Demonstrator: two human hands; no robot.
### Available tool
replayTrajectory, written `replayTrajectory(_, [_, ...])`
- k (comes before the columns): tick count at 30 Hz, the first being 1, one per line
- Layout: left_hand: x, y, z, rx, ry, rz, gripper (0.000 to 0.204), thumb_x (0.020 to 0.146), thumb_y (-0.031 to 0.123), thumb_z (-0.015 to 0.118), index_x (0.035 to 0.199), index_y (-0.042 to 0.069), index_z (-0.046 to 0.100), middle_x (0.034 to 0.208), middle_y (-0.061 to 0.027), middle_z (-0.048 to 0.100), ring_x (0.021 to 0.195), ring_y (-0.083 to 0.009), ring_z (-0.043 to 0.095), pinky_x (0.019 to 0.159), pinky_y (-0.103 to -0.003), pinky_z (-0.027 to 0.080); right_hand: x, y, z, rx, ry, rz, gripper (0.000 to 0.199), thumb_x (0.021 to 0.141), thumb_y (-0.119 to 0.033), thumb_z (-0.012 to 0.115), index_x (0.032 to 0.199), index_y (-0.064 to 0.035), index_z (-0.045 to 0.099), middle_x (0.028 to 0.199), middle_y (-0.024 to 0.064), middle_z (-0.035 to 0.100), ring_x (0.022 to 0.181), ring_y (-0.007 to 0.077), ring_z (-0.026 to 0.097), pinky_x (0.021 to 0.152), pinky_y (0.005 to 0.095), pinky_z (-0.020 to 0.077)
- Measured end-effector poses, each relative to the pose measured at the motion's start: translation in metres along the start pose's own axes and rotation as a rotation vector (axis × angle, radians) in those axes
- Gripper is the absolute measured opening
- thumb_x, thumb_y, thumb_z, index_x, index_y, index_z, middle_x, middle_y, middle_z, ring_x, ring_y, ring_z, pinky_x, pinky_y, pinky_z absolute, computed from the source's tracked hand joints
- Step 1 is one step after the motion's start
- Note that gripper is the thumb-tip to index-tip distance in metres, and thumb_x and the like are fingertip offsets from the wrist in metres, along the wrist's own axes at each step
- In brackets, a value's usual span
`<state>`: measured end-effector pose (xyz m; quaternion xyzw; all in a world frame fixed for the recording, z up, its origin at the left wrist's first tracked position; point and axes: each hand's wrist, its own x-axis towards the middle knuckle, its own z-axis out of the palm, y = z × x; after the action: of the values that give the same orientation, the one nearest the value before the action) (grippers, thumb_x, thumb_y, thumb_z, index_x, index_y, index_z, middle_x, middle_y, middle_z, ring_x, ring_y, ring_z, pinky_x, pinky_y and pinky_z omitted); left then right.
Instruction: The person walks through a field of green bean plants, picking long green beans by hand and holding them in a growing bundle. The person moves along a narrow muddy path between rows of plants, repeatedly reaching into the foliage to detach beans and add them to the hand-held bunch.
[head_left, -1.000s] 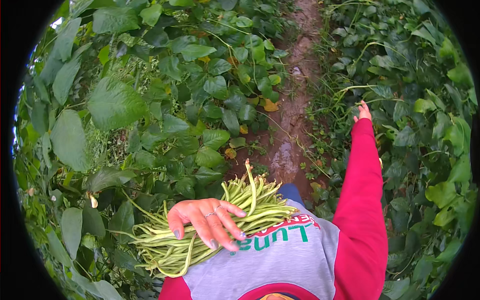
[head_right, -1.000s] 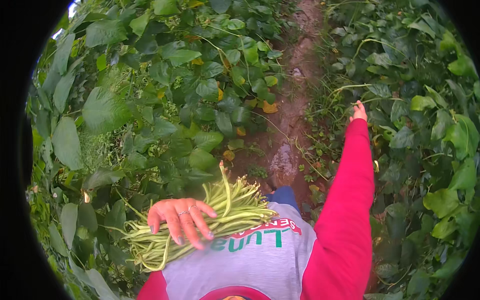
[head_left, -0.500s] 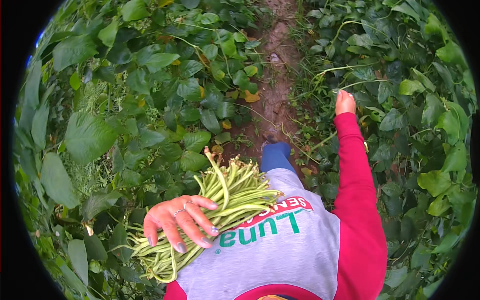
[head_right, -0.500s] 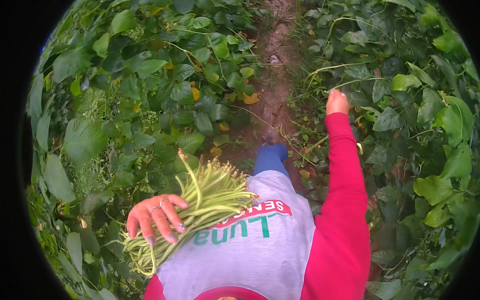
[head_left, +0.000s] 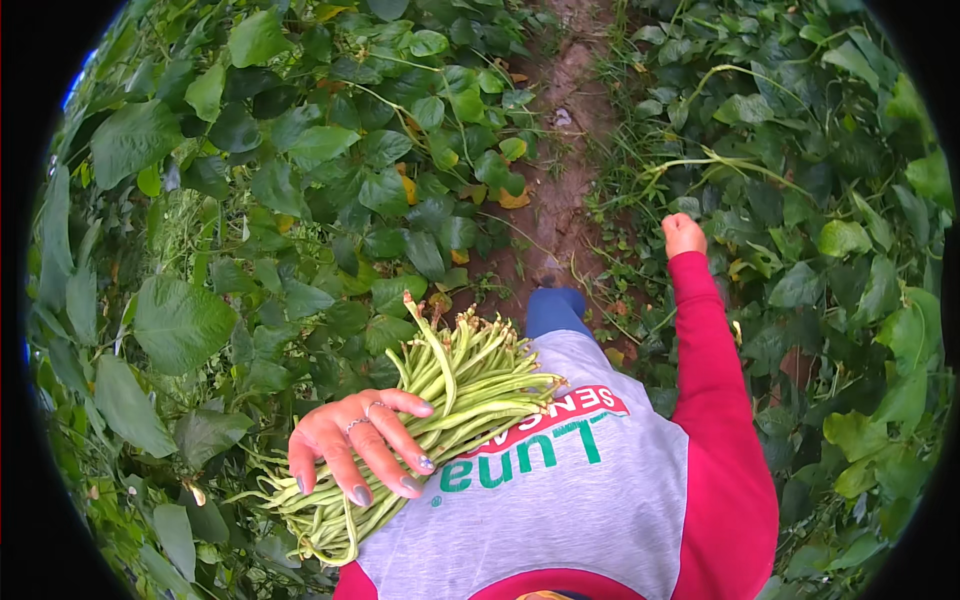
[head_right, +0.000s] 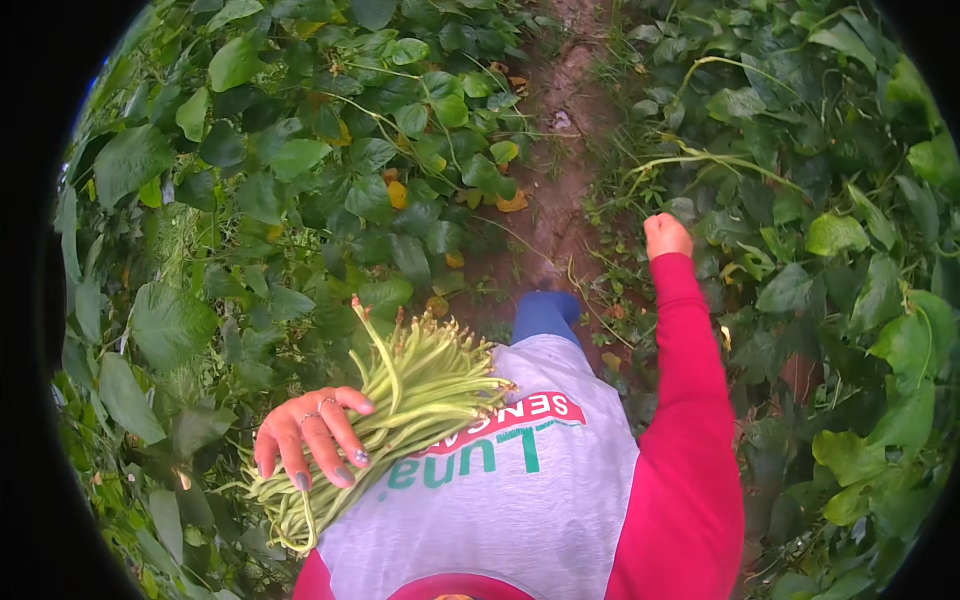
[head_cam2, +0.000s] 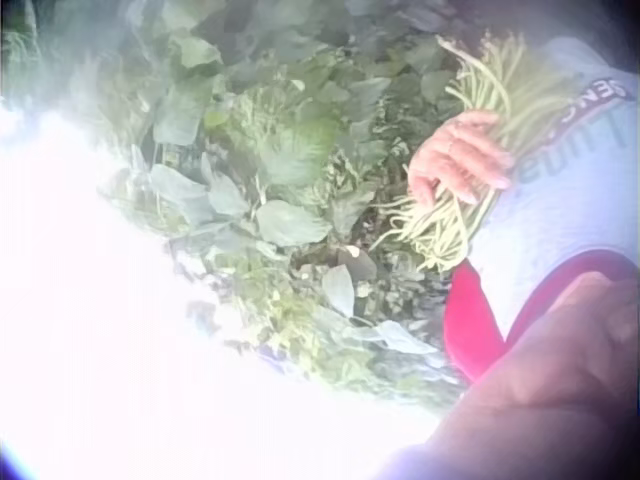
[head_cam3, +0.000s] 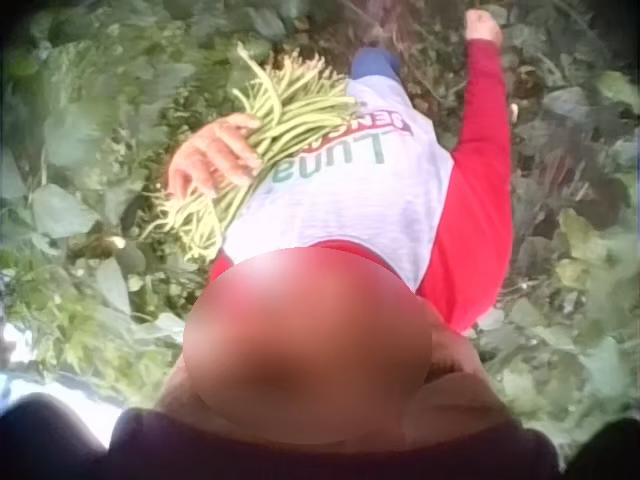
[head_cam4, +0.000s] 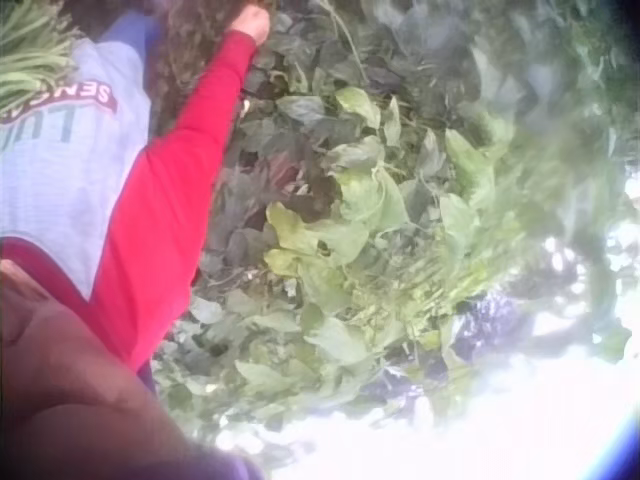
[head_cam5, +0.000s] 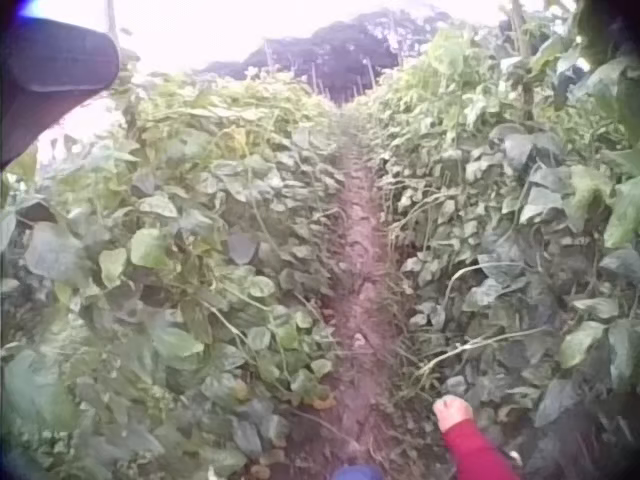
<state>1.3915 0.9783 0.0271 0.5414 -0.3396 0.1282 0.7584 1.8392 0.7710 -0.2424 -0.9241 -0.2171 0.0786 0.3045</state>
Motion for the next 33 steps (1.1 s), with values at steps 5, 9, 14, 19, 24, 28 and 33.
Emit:
replayTrajectory(5, [0.009, 0.009, -0.007, 0.069, -0.006, -0.011, 0.055, 0.098, 0.048, 0.041, 0.126, 0.007, 0.064, 0.124, -0.0309, 0.061, 0.121, -0.0471, 0.057, 0.115, -0.061, 0.009, 0.008, -0.052, 0.090, 0.302, -0.362, -0.106, 0.030, 0.080, -0.032, 0.078, 0.093, -0.0057, 0.070, 0.085, 0.0128, 0.072, 0.077, 0.0260, 0.068, 0.074, 0.0380, 0.0529])
replayTrajectory(9, [0.012, 0.012, -0.010, 0.134, 0.029, -0.012, 0.056, 0.097, 0.049, 0.041, 0.127, 0.007, 0.064, 0.125, -0.0309, 0.061, 0.121, -0.0469, 0.056, 0.115, -0.061, 0.008, 0.038, -0.149, 0.133, 0.299, -0.483, -0.335, 0.021, 0.081, -0.027, 0.073, 0.091, -0.0085, 0.071, 0.089, 0.0140, 0.072, 0.084, 0.0296, 0.069, 0.078, 0.0407, 0.0535])
replayTrajectory(14, [0.011, 0.027, 0.000, 0.270, 0.115, -0.005, 0.056, 0.097, 0.049, 0.042, 0.128, 0.008, 0.063, 0.126, -0.0300, 0.061, 0.122, -0.0471, 0.056, 0.115, -0.061, 0.009, 0.104, -0.271, 0.182, 0.415, -0.551, -0.365, 0.022, 0.084, -0.028, 0.070, 0.096, -0.0100, 0.072, 0.096, 0.0160, 0.071, 0.091, 0.0335, 0.067, 0.082, 0.0422, 0.0518])
replayTrajectory(19, [0.010, 0.034, 0.020, 0.383, 0.322, 0.049, 0.054, 0.095, 0.049, 0.048, 0.136, 0.015, 0.058, 0.144, -0.0305, 0.043, 0.140, -0.0474, 0.031, 0.116, -0.062, 0.005, 0.165, -0.357, 0.214, 0.474, -0.467, -0.436, 0.058, 0.079, -0.037, 0.077, 0.127, -0.0069, 0.062, 0.129, 0.0235, 0.056, 0.102, 0.0338, 0.065, 0.091, 0.0419, 0.0516])
replayTrajectory(24, [0.030, 0.014, 0.058, 0.371, 0.691, 0.219, 0.062, 0.091, 0.040, 0.060, 0.148, 0.024, 0.044, 0.159, -0.0306, 0.005, 0.148, -0.0473, -0.012, 0.114, -0.066, -0.004, 0.173, -0.399, 0.216, 0.645, -0.807, -0.463, 0.025, 0.082, -0.022, 0.078, 0.097, -0.0025, 0.071, 0.072, 0.0042, 0.068, 0.063, 0.0130, 0.062, 0.066, 0.0297, 0.0519])
replayTrajectory(28, [0.044, 0.006, 0.063, 0.415, 0.738, 0.286, 0.061, 0.091, 0.035, 0.060, 0.148, 0.023, 0.045, 0.158, -0.0319, 0.004, 0.148, -0.0485, -0.009, 0.114, -0.066, -0.005, 0.145, -0.415, 0.172, 0.785, -1.052, -0.475, 0.022, 0.088, -0.018, 0.073, 0.105, -0.0048, 0.067, 0.088, -0.0002, 0.069, 0.066, 0.0065, 0.059, 0.055, 0.0221, 0.0415])
replayTrajectory(33, [0.039, -0.002, 0.062, 0.353, 0.791, 0.254, 0.061, 0.093, 0.044, 0.058, 0.149, 0.029, 0.041, 0.160, -0.0275, 0.009, 0.148, -0.0489, -0.007, 0.114, -0.069, -0.001, 0.146, -0.426, 0.121, 0.930, -1.266, -0.502, 0.028, 0.094, -0.014, 0.065, 0.119, -0.0032, 0.062, 0.099, 0.0014, 0.070, 0.069, 0.0025, 0.057, 0.049, 0.0166, 0.0326])
